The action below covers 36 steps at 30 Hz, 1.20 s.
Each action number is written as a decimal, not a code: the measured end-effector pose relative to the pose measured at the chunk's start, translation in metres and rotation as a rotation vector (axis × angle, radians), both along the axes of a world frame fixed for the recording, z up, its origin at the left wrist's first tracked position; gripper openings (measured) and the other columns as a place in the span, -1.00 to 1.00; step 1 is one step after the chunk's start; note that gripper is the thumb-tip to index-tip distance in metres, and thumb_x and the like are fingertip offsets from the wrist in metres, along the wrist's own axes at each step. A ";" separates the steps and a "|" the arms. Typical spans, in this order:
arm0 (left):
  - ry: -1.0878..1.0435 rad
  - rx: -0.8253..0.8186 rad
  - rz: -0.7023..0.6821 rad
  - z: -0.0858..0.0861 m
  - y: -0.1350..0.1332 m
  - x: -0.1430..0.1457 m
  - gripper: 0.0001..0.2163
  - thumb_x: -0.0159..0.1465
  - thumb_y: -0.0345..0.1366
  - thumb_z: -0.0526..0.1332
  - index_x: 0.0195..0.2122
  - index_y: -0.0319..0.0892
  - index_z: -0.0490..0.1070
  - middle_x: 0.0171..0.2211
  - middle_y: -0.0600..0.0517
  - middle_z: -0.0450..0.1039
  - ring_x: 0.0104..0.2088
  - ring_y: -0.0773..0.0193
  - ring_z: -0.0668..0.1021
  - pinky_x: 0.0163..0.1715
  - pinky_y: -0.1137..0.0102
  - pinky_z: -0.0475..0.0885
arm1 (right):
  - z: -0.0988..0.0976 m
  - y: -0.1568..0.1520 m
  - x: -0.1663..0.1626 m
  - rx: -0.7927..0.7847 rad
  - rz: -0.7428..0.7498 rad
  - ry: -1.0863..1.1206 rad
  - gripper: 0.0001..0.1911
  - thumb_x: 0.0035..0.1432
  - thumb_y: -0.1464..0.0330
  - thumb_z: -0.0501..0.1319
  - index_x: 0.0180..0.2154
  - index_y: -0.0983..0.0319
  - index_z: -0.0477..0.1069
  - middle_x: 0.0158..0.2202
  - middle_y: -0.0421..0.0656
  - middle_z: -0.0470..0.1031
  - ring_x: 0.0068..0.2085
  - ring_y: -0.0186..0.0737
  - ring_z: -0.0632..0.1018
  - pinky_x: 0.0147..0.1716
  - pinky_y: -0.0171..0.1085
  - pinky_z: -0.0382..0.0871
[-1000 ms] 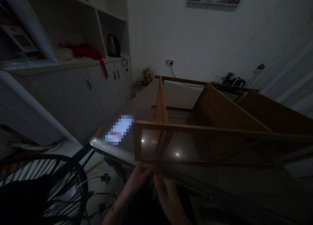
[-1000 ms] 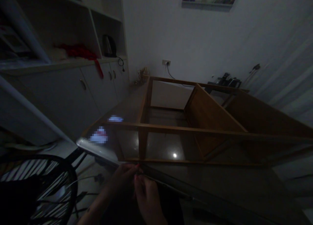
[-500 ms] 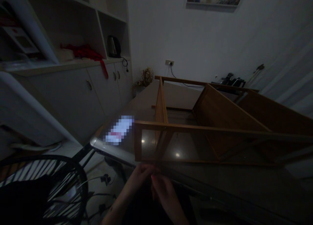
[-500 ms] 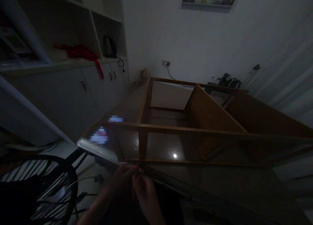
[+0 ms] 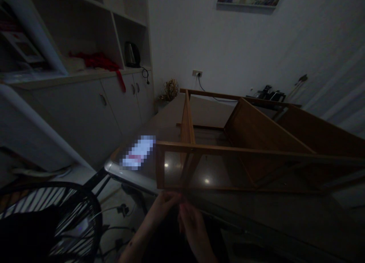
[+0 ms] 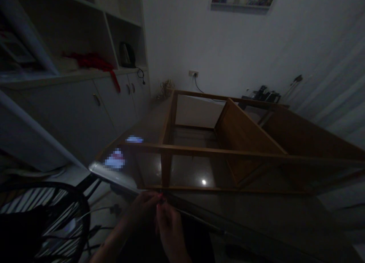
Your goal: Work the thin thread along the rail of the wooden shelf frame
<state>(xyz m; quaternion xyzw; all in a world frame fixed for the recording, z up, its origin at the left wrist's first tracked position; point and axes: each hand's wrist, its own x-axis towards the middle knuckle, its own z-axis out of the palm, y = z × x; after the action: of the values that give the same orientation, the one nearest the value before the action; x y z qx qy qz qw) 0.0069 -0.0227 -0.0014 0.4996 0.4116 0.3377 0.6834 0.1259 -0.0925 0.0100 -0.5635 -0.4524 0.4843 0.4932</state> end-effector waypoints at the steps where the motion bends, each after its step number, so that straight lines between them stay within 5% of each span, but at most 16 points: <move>1: -0.004 -0.005 -0.001 0.000 -0.001 0.000 -0.67 0.15 -0.05 0.23 -0.45 -0.26 0.56 -0.55 0.04 0.51 -0.53 0.32 0.45 -0.46 0.49 0.33 | 0.000 -0.001 0.000 0.001 -0.010 -0.007 -0.48 0.15 -0.06 0.02 -0.54 0.23 0.32 -0.62 -0.28 0.25 -0.57 -0.38 0.31 -0.56 -0.40 0.23; 4: -0.024 -0.022 -0.001 0.000 -0.002 0.001 -0.64 0.14 -0.02 0.22 -0.48 -0.28 0.54 -0.58 0.04 0.48 -0.57 0.36 0.42 -0.53 0.51 0.30 | 0.000 -0.003 0.003 -0.043 -0.025 -0.068 -0.44 0.19 -0.07 -0.07 -0.49 0.22 0.38 -0.56 -0.21 0.35 -0.51 -0.32 0.40 -0.50 -0.37 0.30; 7: -0.039 -0.083 -0.028 -0.003 -0.004 0.003 -0.59 0.15 0.02 0.19 -0.42 -0.29 0.54 -0.66 0.06 0.42 -0.67 0.40 0.36 -0.66 0.54 0.21 | 0.000 -0.004 0.005 -0.059 -0.013 -0.121 -0.49 0.12 -0.08 0.04 -0.40 0.21 0.45 -0.48 -0.17 0.44 -0.42 -0.26 0.48 -0.44 -0.36 0.34; 11: -0.057 -0.113 -0.023 -0.007 -0.005 0.004 -0.59 0.16 0.02 0.17 -0.34 -0.29 0.53 -0.79 0.15 0.27 -0.78 0.46 0.24 -0.75 0.57 0.09 | 0.002 -0.003 0.002 -0.051 0.059 -0.102 -0.47 0.17 -0.05 -0.01 -0.49 0.24 0.40 -0.60 -0.24 0.34 -0.56 -0.33 0.39 -0.55 -0.38 0.28; 16: -0.003 -0.071 0.002 -0.007 -0.004 0.003 -0.62 0.16 -0.01 0.19 -0.35 -0.28 0.54 -0.73 0.12 0.35 -0.70 0.42 0.34 -0.67 0.55 0.20 | 0.003 0.001 -0.001 0.045 0.046 -0.185 -0.51 0.22 0.04 0.02 -0.53 0.26 0.37 -0.57 -0.23 0.35 -0.51 -0.35 0.40 -0.49 -0.41 0.27; 23: 0.060 -0.010 0.136 -0.003 -0.003 0.006 -0.66 0.00 -0.02 0.33 -0.54 -0.26 0.50 -0.59 0.08 0.46 -0.53 0.33 0.44 -0.49 0.50 0.30 | 0.005 0.003 0.002 0.245 0.066 -0.625 -0.62 0.27 0.25 -0.01 -0.44 0.23 0.48 -0.48 -0.12 0.51 -0.43 -0.24 0.52 -0.36 -0.35 0.32; 32: -0.038 -0.066 0.024 -0.004 -0.002 0.003 -0.64 0.10 -0.02 0.27 -0.46 -0.30 0.55 -0.55 0.01 0.51 -0.54 0.35 0.45 -0.47 0.49 0.31 | -0.009 -0.008 0.000 0.134 -0.016 -0.405 -0.60 0.25 0.09 0.00 -0.16 0.18 0.48 -0.21 -0.08 0.56 -0.17 -0.15 0.56 -0.20 -0.30 0.41; 36: -0.044 -0.084 0.017 -0.006 -0.005 0.004 -0.59 0.12 0.02 0.22 -0.42 -0.31 0.54 -0.64 0.06 0.43 -0.66 0.41 0.35 -0.60 0.51 0.23 | -0.005 -0.006 0.000 0.125 0.001 -0.369 -0.55 0.25 0.05 -0.03 -0.28 0.20 0.49 -0.38 -0.14 0.55 -0.30 -0.20 0.56 -0.31 -0.34 0.41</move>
<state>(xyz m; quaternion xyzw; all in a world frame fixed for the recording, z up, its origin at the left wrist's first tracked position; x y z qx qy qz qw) 0.0112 -0.0276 -0.0074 0.4595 0.4145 0.3370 0.7096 0.1254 -0.0983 0.0047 -0.6109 -0.5645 0.3440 0.4357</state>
